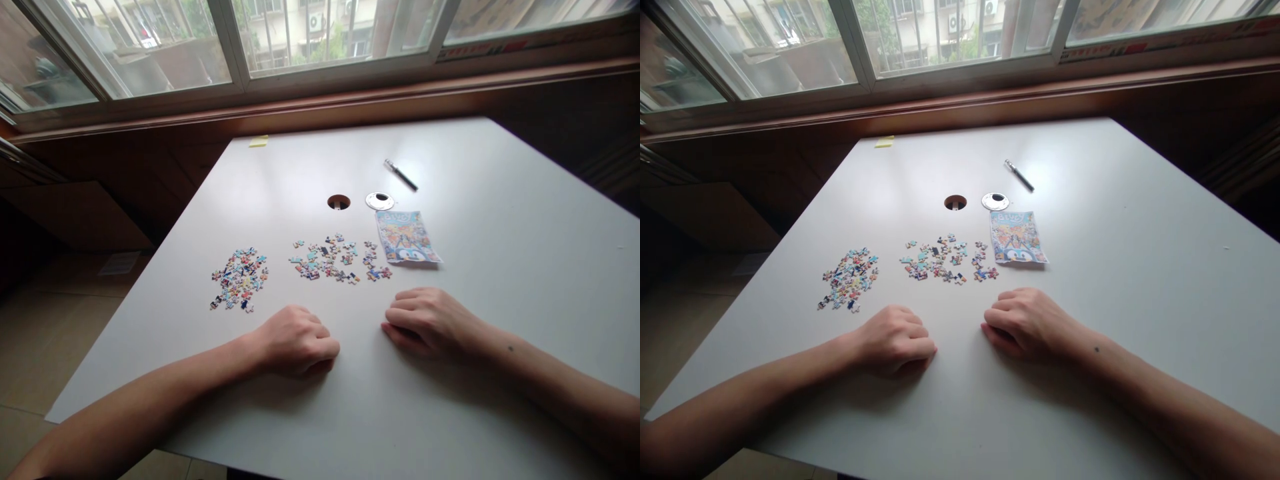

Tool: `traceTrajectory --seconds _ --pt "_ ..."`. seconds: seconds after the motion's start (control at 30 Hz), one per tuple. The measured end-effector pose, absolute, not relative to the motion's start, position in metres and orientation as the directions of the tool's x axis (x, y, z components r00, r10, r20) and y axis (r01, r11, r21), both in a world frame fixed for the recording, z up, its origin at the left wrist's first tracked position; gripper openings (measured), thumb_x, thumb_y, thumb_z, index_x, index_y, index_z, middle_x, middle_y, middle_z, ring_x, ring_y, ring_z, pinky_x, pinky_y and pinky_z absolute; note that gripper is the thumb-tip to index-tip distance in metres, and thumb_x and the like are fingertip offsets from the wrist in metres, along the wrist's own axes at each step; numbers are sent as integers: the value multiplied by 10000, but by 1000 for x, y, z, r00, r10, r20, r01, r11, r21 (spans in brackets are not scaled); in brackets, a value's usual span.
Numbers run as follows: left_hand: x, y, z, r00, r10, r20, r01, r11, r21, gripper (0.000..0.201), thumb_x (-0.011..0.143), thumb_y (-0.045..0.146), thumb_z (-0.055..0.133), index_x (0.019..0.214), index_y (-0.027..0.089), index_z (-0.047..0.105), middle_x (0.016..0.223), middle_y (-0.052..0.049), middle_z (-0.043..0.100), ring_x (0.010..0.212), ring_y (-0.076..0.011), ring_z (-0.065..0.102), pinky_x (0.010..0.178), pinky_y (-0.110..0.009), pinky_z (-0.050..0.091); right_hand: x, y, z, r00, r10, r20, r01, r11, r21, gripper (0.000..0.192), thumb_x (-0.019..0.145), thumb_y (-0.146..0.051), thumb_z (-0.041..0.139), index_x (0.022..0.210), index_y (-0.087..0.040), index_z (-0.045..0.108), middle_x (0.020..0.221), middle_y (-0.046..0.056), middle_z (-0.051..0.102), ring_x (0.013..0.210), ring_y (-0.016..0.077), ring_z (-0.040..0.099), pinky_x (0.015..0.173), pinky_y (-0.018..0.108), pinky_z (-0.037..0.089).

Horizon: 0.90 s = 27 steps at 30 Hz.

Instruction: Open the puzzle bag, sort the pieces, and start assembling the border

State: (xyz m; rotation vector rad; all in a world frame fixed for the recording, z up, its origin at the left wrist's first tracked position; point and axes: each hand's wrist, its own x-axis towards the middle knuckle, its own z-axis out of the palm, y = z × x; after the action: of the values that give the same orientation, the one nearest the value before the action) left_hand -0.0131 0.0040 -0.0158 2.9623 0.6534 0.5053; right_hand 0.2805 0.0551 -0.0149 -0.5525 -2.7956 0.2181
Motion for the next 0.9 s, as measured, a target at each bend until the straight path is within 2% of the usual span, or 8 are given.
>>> traceTrajectory --seconds 0.3,0.4,0.43,0.5,0.57,0.6,0.77,0.9 --pt "-13 3 -16 856 406 320 401 -912 86 228 918 228 493 693 198 478 596 27 510 531 -122 450 514 -315 309 279 54 -11 -885 390 254 351 917 -187 342 984 -220 470 644 -211 440 581 -8 474 551 142 400 579 308 251" --pt "-13 3 -12 747 519 417 551 -833 50 216 908 213 506 692 196 497 635 -1 539 606 -144 487 573 -307 379 280 55 -13 -886 387 254 348 919 -184 341 985 -224 475 645 -212 443 582 -9 470 556 145 398 578 310 253" --pt "-13 3 -10 684 577 446 626 -778 45 178 904 212 518 728 191 531 709 -28 600 693 -165 540 632 -315 424 280 55 -13 -886 388 253 350 919 -184 341 985 -225 475 647 -212 442 583 -9 468 557 146 396 579 310 253" --pt "-14 4 -6 565 682 465 754 -655 44 82 898 224 545 890 170 606 1004 -107 693 969 -249 597 801 -382 478 280 55 -13 -885 389 256 350 918 -187 342 986 -223 475 646 -212 437 584 -9 463 557 146 389 578 312 254" --pt "-15 6 -5 510 746 429 810 -584 52 208 901 252 563 1072 143 610 1296 -149 631 1180 -324 540 928 -461 461 280 55 -13 -884 389 261 348 918 -190 344 987 -219 474 645 -212 431 584 -10 458 555 145 382 577 312 254" --pt "-16 6 -4 507 757 411 813 -579 62 234 906 253 565 1105 136 602 1346 -146 606 1211 -335 525 957 -477 451 279 55 -13 -883 389 264 347 918 -191 345 987 -219 473 645 -212 429 584 -10 458 555 145 381 576 313 254" --pt "-15 7 -7 592 709 383 700 -688 191 188 925 108 516 1094 127 596 1131 -109 672 1083 -248 580 944 -395 491 279 55 -12 -884 393 254 353 916 -191 343 986 -222 474 647 -212 423 585 -8 464 559 146 386 579 316 254" --pt "-18 8 -11 474 760 445 692 -634 345 230 928 121 551 1152 121 601 1111 -124 609 1060 -223 571 960 -375 509 280 54 -13 -884 394 253 353 916 -193 342 988 -230 479 651 -213 426 587 -8 468 564 148 388 581 321 251"
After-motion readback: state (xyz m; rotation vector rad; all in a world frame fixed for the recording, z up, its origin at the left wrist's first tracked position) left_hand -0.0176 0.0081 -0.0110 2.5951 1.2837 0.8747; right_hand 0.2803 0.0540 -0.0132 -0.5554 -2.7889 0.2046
